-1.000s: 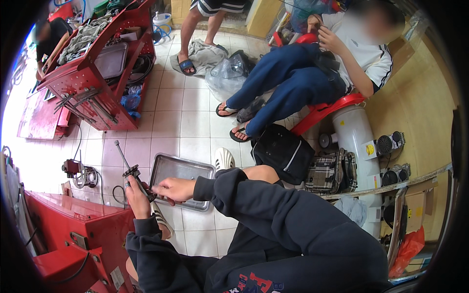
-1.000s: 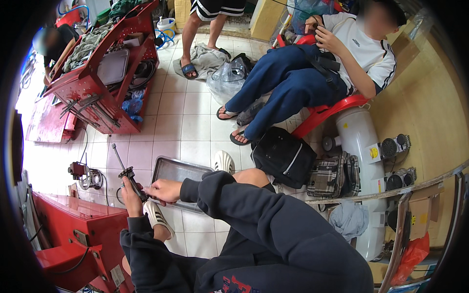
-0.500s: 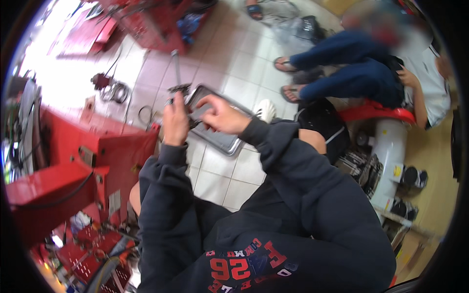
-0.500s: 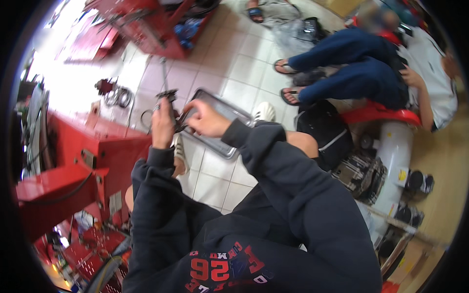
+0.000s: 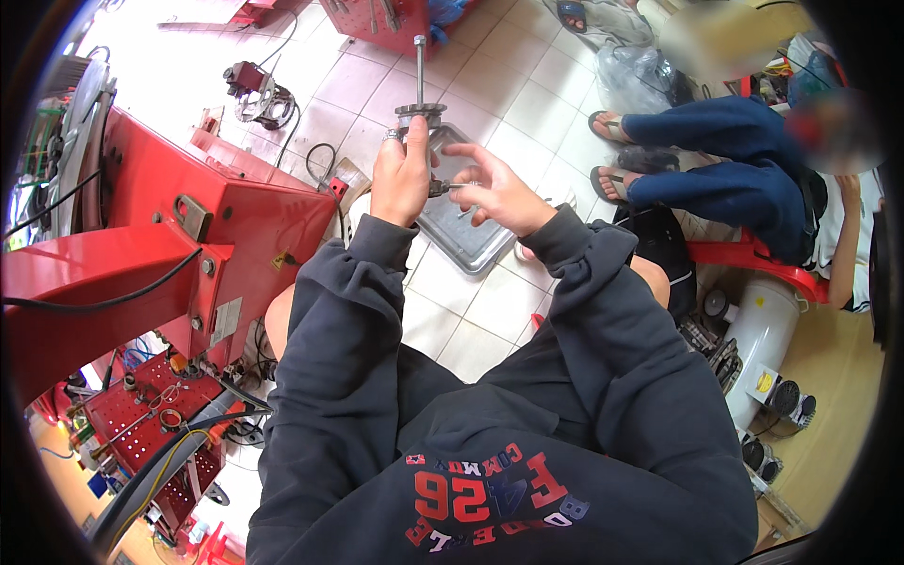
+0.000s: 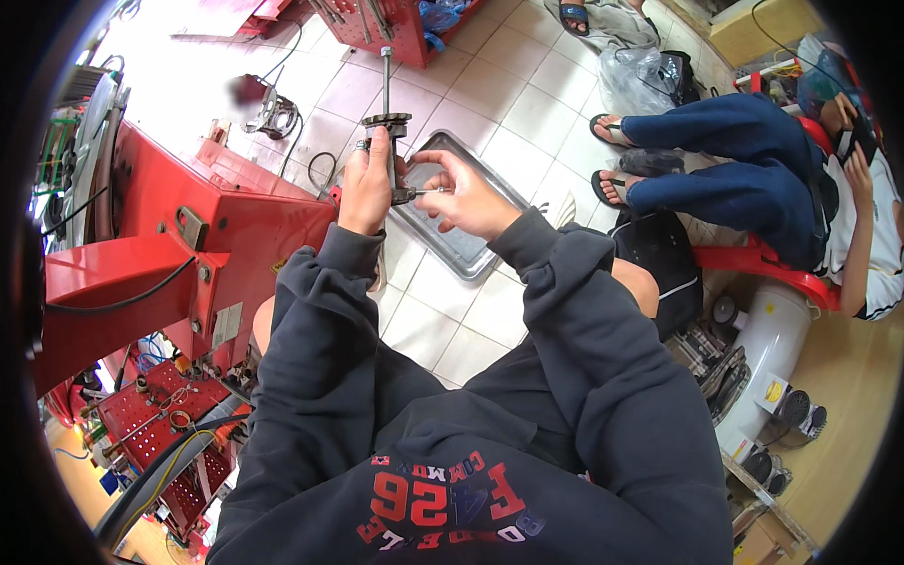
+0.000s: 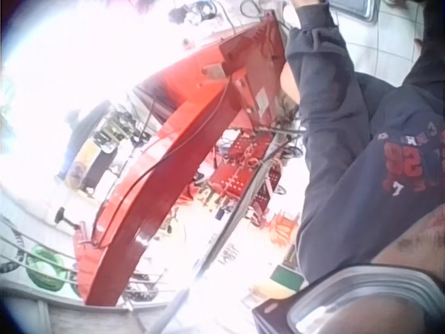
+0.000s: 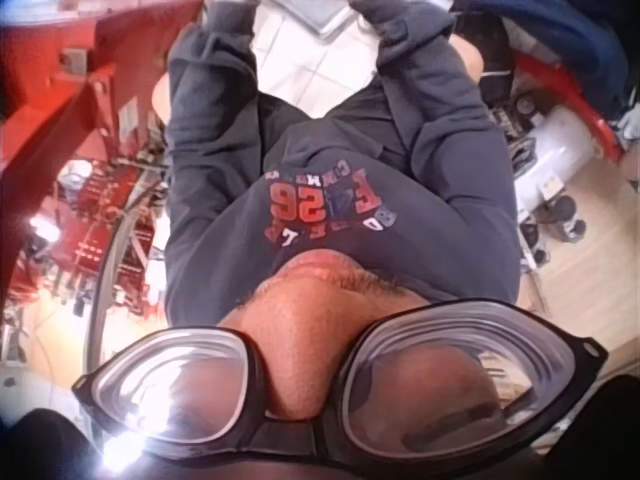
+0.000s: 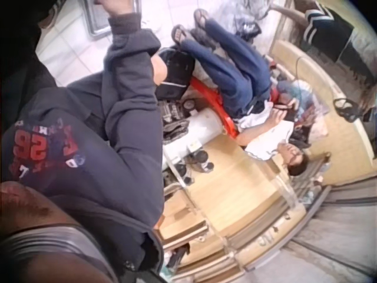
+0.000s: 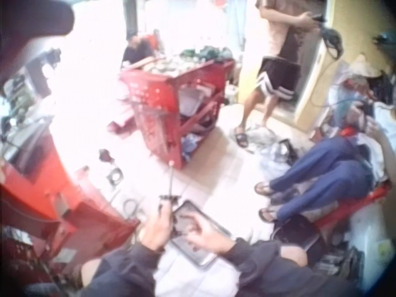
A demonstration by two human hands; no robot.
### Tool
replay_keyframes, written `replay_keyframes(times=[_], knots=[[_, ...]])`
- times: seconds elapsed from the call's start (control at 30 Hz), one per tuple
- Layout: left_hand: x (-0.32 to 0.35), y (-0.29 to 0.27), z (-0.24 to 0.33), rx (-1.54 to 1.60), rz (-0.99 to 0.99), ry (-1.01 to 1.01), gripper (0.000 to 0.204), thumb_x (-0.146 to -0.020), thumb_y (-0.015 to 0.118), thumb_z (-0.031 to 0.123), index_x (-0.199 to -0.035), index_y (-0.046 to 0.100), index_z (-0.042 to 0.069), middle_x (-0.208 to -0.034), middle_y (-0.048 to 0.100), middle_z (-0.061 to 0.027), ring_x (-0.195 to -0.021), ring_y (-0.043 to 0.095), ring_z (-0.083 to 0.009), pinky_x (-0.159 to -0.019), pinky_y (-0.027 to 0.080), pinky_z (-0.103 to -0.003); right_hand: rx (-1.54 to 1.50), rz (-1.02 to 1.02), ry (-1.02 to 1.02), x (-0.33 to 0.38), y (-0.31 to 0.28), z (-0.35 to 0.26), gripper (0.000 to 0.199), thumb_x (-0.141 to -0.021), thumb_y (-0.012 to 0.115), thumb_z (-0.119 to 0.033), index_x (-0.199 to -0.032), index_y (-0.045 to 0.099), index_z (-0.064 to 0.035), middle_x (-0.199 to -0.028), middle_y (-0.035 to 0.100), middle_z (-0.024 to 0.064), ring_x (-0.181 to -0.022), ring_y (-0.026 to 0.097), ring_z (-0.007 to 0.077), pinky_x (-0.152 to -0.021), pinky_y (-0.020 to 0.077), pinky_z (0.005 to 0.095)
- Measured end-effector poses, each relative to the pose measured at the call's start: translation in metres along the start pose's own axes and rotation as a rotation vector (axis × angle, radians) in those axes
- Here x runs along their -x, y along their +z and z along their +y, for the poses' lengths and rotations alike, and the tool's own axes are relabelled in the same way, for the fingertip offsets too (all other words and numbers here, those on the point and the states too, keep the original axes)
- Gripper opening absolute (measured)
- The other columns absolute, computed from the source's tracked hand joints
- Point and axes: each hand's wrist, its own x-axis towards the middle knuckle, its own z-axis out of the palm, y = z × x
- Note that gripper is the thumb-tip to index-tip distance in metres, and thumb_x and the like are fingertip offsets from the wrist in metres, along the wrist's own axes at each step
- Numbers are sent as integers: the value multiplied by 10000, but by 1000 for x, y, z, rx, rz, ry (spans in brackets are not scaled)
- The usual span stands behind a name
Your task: The person sits on the floor of a workshop and assembles a mechanical component, likely a carburetor, using a wrench and their hands. They manipulate small metal parts, tighten screws, and inspect the assembly while seated.
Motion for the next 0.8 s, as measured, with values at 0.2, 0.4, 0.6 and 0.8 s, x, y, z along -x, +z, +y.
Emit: replay_keyframes(times=[0.2, 0.4, 0.6, 0.8], knots=[[0, 4, 0, -25, 23, 41, 603, -996, 419, 522, -742, 589, 2, -651, 587, -63, -566, 549, -126, -517, 430, -283, -45, -68, 27, -4, -1, 7, 352, -1000, 459, -255, -1319, 464, -107, -643, 467, -16, -530, 412, 58, -473, 341, 205], [3, -2, 4, -55, 51, 62, 611, -997, 420, 514, -722, 598, -2, -634, 590, -68, -551, 558, -132, -507, 432, -289, -102, -35, 73, 0, 7, 0, 332, -1007, 440, -260, -1306, 466, -118, -664, 464, -24, -521, 388, 50, -460, 314, 203], [2, -4, 12, -45, -47, -93, 538, -979, 465, 482, -959, 602, -37, -769, 639, -108, -709, 610, -182, -650, 475, -325, -21, 56, -209, -7, 9, 21, 290, -1000, 456, -246, -1262, 492, -126, -680, 492, -32, -519, 407, 54, -430, 317, 214], [-6, -3, -6, -72, 71, 34, 587, -988, 436, 502, -789, 610, -22, -673, 606, -93, -602, 581, -155, -553, 447, -307, -173, -128, 102, -2, -1, 8, 359, -912, 497, -150, -1270, 485, -135, -715, 497, -26, -575, 438, 54, -451, 349, 211]])
